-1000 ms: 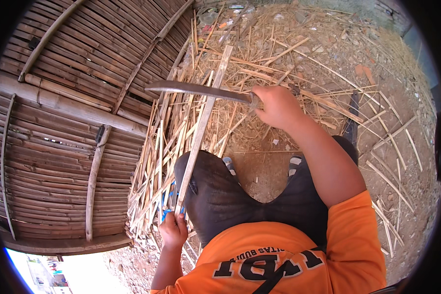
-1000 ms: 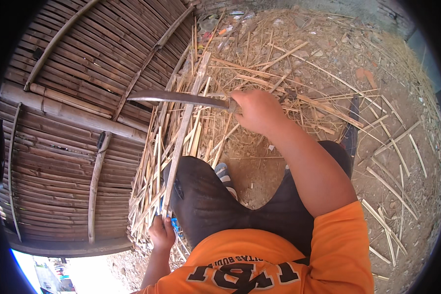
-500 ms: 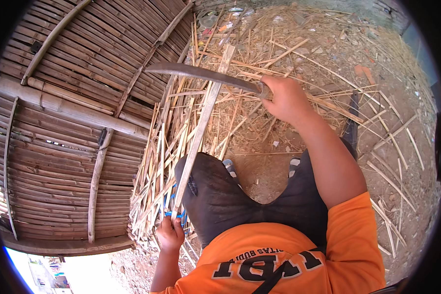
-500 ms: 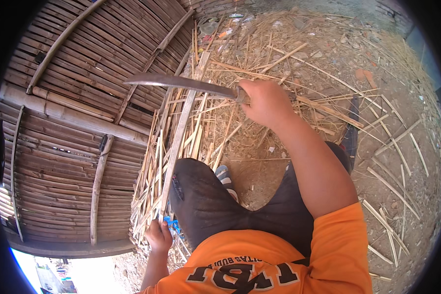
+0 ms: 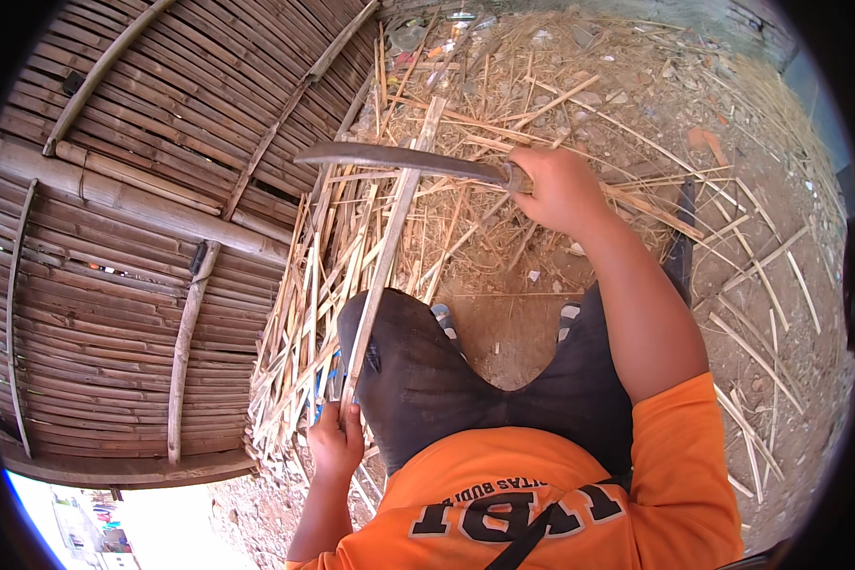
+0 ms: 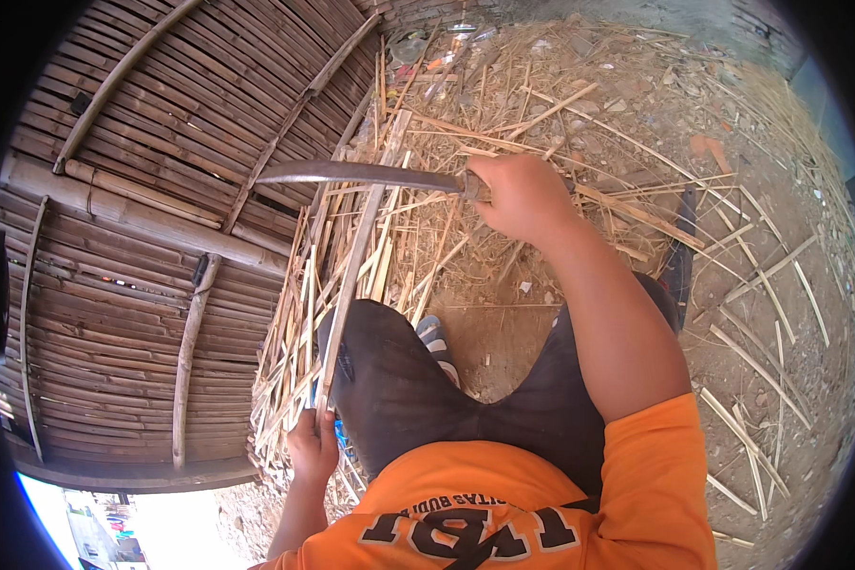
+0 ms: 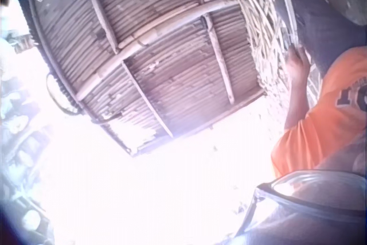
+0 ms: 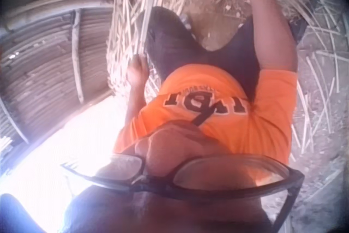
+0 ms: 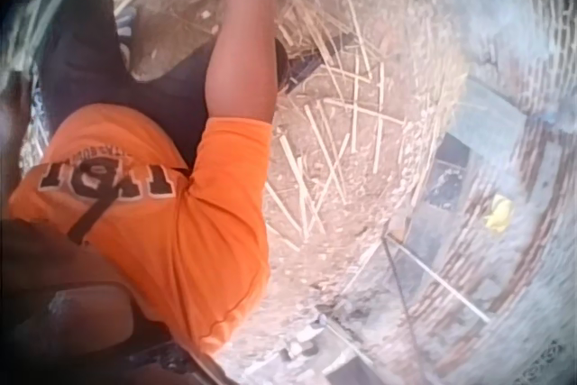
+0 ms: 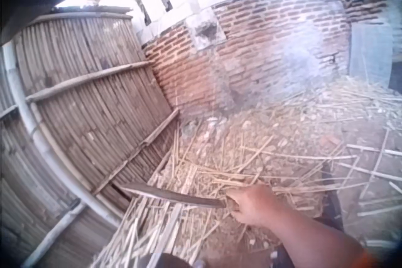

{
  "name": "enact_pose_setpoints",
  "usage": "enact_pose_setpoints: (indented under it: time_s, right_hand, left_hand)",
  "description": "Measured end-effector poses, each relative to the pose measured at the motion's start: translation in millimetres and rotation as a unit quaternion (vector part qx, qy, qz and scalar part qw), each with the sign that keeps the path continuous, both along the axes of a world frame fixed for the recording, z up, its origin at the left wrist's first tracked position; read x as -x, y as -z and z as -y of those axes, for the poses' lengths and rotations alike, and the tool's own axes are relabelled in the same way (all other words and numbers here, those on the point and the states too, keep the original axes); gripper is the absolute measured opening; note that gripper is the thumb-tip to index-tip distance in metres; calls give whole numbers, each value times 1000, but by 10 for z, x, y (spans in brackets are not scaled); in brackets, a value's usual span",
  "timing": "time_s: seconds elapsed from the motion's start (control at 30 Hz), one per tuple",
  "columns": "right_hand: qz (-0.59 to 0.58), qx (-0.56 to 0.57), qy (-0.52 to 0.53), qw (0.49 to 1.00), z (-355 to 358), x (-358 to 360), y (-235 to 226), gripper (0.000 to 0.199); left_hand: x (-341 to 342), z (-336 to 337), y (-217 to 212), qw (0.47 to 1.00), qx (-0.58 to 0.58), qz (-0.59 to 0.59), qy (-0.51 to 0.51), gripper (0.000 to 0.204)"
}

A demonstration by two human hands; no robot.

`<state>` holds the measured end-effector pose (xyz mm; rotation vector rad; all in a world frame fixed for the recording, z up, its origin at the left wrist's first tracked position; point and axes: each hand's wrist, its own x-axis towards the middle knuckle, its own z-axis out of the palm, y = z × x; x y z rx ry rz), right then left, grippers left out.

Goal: The person uses a large knife to shave thin strips of wood from a larger piece while sitting on the ground.

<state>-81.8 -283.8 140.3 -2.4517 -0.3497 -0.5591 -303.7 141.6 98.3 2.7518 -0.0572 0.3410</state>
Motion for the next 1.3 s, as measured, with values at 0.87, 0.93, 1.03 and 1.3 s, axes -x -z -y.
enact_pose_setpoints:
  time_s: [0.87,0.93,1.03,1.3]
  right_hand:
    - [-111,171,-210,956,-656,141,345,24]
    - [-152,145,-187,960,-625,112,344,23]
    - [-200,68,-109,971,-500,-71,419,21]
    - [-158,204,-225,940,-975,242,362,21]
  left_hand:
    - [195,143,182,986,109,-121,-38,38]
    - [160,144,192,986,79,-140,-52,39]
    - [106,172,153,984,48,-158,-64,43]
    - [100,111,136,984,-8,-168,-59,44]
